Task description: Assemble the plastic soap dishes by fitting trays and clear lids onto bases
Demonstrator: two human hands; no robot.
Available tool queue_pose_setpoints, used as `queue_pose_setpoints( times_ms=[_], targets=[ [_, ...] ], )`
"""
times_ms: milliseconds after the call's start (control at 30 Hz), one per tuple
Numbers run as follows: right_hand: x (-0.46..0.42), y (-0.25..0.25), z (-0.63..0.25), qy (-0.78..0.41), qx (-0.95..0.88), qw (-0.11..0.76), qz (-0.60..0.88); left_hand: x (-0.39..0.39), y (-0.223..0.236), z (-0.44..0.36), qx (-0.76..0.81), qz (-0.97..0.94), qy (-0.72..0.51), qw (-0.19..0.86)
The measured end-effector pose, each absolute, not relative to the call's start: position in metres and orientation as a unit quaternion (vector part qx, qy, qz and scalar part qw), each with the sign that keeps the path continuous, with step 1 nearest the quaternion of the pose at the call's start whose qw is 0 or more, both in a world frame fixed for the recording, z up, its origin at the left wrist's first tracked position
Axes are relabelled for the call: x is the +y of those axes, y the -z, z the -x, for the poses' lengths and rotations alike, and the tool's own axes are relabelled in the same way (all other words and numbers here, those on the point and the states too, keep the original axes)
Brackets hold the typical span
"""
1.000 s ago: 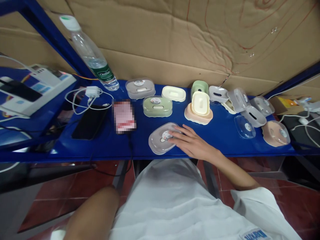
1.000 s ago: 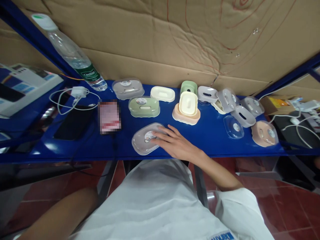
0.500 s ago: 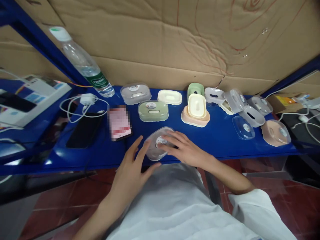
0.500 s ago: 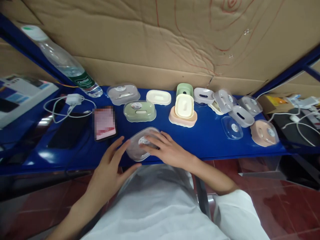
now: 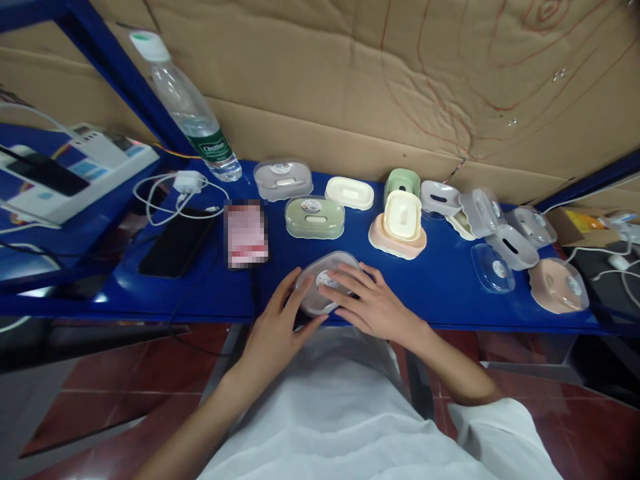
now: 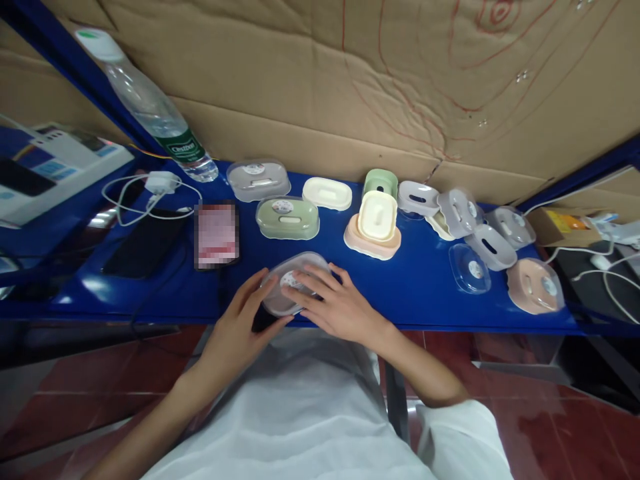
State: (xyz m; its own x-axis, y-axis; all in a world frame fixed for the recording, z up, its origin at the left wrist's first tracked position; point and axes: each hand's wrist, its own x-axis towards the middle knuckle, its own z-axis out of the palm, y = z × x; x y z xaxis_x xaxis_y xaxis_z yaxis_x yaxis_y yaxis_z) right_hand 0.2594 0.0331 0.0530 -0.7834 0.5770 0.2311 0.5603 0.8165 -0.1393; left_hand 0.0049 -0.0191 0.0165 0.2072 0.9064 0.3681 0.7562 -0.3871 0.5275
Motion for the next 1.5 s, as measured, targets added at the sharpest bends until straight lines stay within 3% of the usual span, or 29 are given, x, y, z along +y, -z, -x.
queue_pose_setpoints(
  times_ms=[300, 500, 700, 833, 1000, 1300, 1400, 1500],
  targets=[
    [0.044, -0.05, -0.272, -0.031, -0.925, 0.178, 0.334, -0.004, -0.02, -0.005, 0.538, -0.786, -0.289, 0.094],
    [0.063, -0.045, -0.326, 0.044, -0.817, 0.25, 0.518, 0.03, -0.039, -0.003, 0.58, -0.764, -0.285, 0.006],
    [0.045, -0.039, -0.336, 0.054, -0.813, 0.293, 0.5, 0.039, -0.048, -0.027, 0.547, -0.782, -0.293, -0.058],
    [0.041, -0.048, -0.332, 0.04, -0.793, 0.325, 0.515, 0.031, -0.044, -0.061, 0.429, -0.856, -0.286, 0.024],
    [0.049, -0.055, -0.333, -0.025, -0.795, 0.318, 0.516, 0.038, -0.036, -0.093, 0.398, -0.866, -0.271, 0.136],
    [0.061, -0.052, -0.366, 0.04, -0.697, 0.344, 0.628, 0.048, -0.033, -0.093, 0.39, -0.856, -0.303, 0.153],
    [0.051, -0.055, -0.364, 0.071, -0.73, 0.362, 0.575, 0.05, -0.036, -0.087, 0.394, -0.834, -0.339, 0.189],
    [0.036, -0.054, -0.351, 0.04, -0.834, 0.301, 0.46, 0.052, -0.039, -0.085, 0.396, -0.817, -0.37, 0.197]
  ],
)
